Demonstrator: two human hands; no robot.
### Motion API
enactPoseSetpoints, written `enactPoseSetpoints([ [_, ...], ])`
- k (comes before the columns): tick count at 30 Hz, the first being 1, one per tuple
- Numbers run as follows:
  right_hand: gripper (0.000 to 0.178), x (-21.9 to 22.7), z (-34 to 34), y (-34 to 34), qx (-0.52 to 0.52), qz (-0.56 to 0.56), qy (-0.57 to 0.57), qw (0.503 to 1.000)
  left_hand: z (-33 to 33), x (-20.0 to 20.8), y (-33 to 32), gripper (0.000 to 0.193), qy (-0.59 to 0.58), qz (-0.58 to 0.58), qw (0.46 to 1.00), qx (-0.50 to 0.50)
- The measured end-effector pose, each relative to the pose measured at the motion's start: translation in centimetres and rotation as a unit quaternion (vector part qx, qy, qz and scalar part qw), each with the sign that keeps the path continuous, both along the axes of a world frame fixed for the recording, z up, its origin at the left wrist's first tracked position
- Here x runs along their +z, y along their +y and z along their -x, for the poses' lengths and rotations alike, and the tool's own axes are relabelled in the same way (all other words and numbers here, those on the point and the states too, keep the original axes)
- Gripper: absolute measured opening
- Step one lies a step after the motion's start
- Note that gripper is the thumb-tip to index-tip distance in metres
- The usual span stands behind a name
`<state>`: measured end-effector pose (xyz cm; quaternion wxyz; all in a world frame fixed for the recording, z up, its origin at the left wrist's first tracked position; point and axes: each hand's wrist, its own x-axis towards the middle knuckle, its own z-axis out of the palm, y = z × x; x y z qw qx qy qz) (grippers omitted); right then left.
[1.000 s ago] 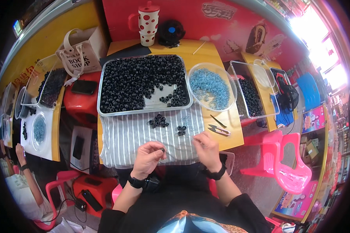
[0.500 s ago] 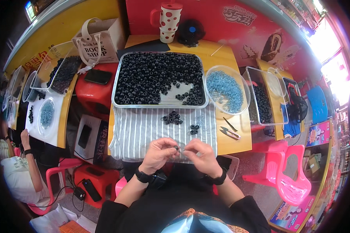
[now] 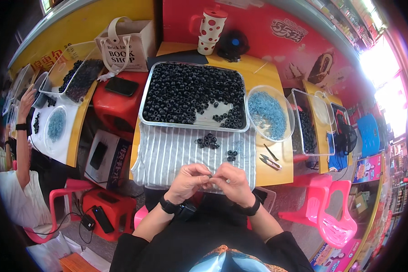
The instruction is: Sorting small black plastic components from a main tray into smaller groups on the workspace.
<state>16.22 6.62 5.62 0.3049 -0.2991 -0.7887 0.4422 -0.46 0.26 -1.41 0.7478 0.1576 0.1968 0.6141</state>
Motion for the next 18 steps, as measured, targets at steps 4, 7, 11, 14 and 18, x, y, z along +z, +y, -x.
enactPoseSetpoints([
  [4, 0.010, -1.0, -0.1, 2.0, -0.045, 0.039, -0.002, 0.998, 0.1, 0.2, -0.2, 0.016, 0.005, 0.038, 0.999, -0.013],
  [7, 0.015, -1.6, -0.1, 5.0, -0.117, -0.111, -0.169, 0.972, -0.2, 0.6, 0.3, 0.020, -0.026, 0.035, 0.999, 0.011],
  [11, 0.015, -1.4, 1.7, 6.1, -0.106, -0.149, -0.279, 0.943, 0.0, -0.2, 0.2, 0.020, -0.012, 0.007, 1.000, 0.018],
  [14, 0.014, -1.4, 2.3, 6.5, -0.087, -0.162, -0.314, 0.932, -0.1, -0.6, 0.2, 0.020, -0.014, -0.005, 1.000, 0.027],
  [18, 0.012, -1.2, 1.8, 5.8, -0.080, -0.184, -0.262, 0.944, -0.3, -0.9, 0.3, 0.020, -0.027, -0.006, 0.999, 0.038],
])
